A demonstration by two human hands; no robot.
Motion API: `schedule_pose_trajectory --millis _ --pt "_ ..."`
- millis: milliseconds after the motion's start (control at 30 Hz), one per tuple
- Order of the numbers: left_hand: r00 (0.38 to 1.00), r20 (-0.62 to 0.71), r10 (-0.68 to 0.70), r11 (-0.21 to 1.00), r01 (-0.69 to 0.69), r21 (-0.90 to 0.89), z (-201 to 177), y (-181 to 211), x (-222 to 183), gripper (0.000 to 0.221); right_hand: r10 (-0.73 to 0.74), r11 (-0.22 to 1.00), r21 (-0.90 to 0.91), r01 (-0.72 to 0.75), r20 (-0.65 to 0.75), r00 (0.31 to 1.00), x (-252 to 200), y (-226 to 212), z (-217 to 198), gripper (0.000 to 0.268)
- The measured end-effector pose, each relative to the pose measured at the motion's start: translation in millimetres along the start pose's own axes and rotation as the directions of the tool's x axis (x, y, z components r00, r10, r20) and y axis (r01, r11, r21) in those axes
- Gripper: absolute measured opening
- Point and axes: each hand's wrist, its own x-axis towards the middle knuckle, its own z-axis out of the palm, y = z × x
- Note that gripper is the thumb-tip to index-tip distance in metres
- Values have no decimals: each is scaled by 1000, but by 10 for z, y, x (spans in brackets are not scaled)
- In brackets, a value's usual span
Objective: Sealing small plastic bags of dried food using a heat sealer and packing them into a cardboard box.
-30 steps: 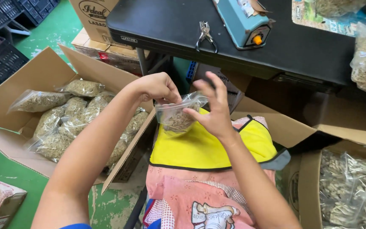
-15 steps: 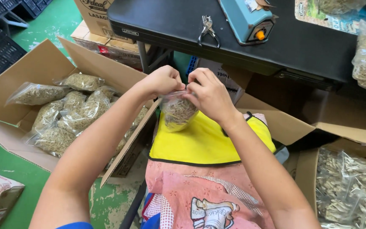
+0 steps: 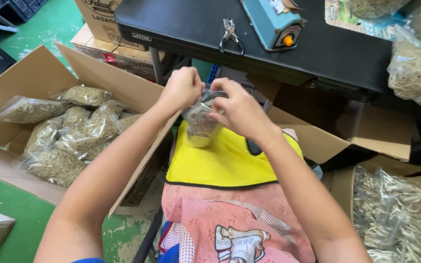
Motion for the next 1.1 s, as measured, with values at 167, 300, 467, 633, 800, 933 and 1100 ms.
schedule_pose_trajectory --millis 167,300,467,633,800,933,1100 --pt "986 -75 152 988 -153 -8 -246 226 3 14 49 994 93 -61 124 991 42 -110 -516 23" --pt "966 -60 252 965 -255 -56 -246 457 -188 12 213 959 157 -234 142 967 -216 -4 -811 42" --pt "952 -18 305 951 -305 -49 -42 667 -212 11 649 743 -90 -664 342 680 -1289 618 -825 38" --pt "931 -34 364 902 -362 -237 135 869 -177 10 871 346 -536 -770 489 51 -2447 850 -714 64" --pt "948 39 316 867 -272 -418 160 1169 -302 11 923 270 -467 -842 376 87 -3057 940 -421 28" --pt "963 17 268 871 -234 -432 238 1072 -214 12 704 650 -96 -754 -297 645 -3116 1014 -280 31" --pt "984 54 167 906 -132 -401 187 1018 -270 11 441 890 220 -399 -638 631 -1872 387 -470 29"
